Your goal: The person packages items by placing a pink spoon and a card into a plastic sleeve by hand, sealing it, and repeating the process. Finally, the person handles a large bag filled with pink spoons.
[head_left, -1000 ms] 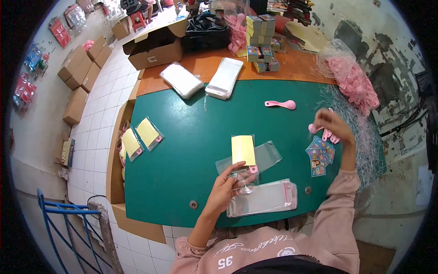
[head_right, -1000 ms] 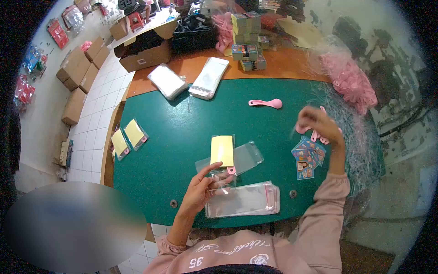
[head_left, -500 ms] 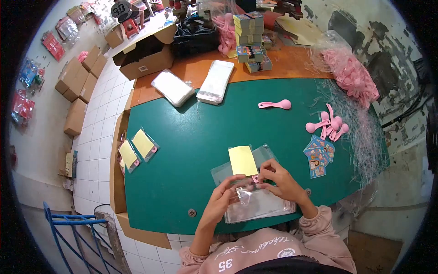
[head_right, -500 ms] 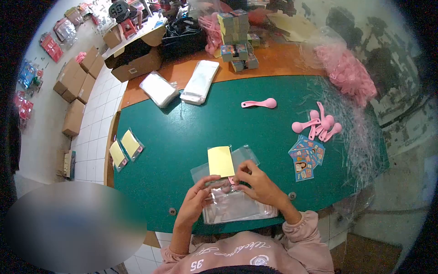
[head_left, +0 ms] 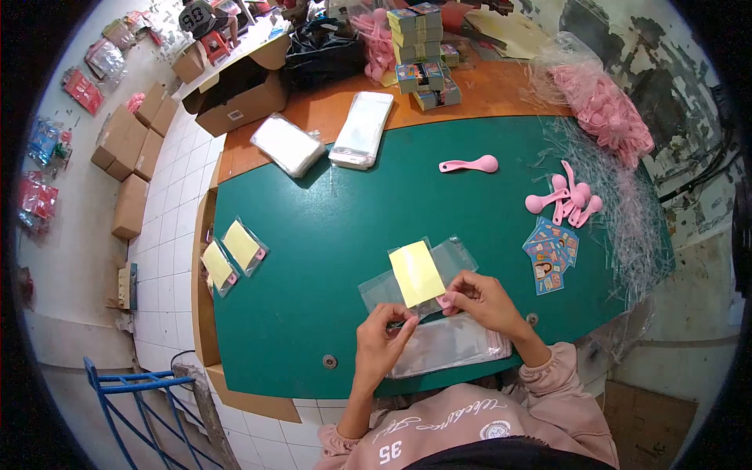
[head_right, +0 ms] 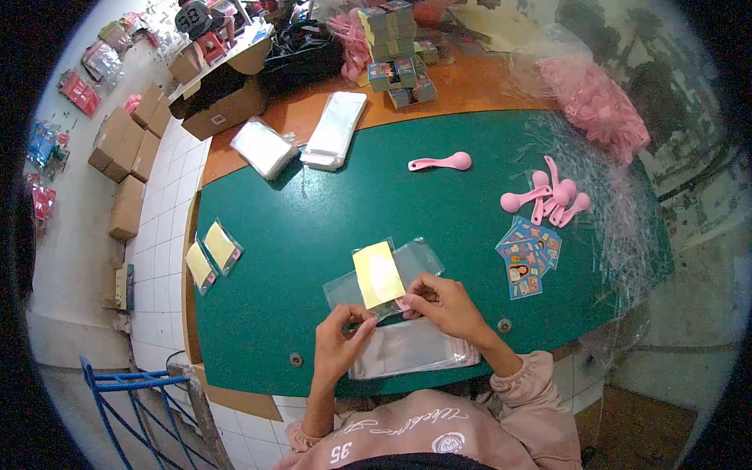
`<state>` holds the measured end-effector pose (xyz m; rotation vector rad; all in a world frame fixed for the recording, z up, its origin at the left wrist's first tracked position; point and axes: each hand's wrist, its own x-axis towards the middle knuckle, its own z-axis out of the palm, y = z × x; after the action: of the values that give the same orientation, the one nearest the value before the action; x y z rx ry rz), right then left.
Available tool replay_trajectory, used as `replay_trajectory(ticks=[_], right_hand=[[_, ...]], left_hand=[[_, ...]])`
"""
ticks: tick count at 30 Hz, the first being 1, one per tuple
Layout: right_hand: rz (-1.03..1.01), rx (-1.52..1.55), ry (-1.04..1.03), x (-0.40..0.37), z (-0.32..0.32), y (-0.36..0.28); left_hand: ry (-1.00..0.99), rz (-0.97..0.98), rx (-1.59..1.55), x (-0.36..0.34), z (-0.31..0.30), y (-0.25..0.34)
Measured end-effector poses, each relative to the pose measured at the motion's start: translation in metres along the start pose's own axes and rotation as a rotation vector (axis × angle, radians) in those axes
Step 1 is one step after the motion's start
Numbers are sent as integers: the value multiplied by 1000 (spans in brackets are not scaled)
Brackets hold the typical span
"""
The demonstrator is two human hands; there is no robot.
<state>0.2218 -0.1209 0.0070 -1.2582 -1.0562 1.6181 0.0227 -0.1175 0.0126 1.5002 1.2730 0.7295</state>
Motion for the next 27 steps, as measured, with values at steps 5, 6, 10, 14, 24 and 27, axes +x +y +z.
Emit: replay_trajectory(ticks=[5,6,10,14,24,27], right_hand=[[-50,-81,153,2,3,3],[-49,-80,152,2,3,3],[-37,-79,153,2,4,3],[-79,-134,137,2,5,3],[-144,-182,129,-2,6,1],[-130,-281,131,-4,7,-3]], left_hand=[[38,-111,-177,1,7,0],[73,-111,-181,1,8,1],[86,-90,-161,1,8,-1],[50,-86,-113,0,9,-1],[54,41,-157,8,12,-9],[40,20,-191,9,11,5]])
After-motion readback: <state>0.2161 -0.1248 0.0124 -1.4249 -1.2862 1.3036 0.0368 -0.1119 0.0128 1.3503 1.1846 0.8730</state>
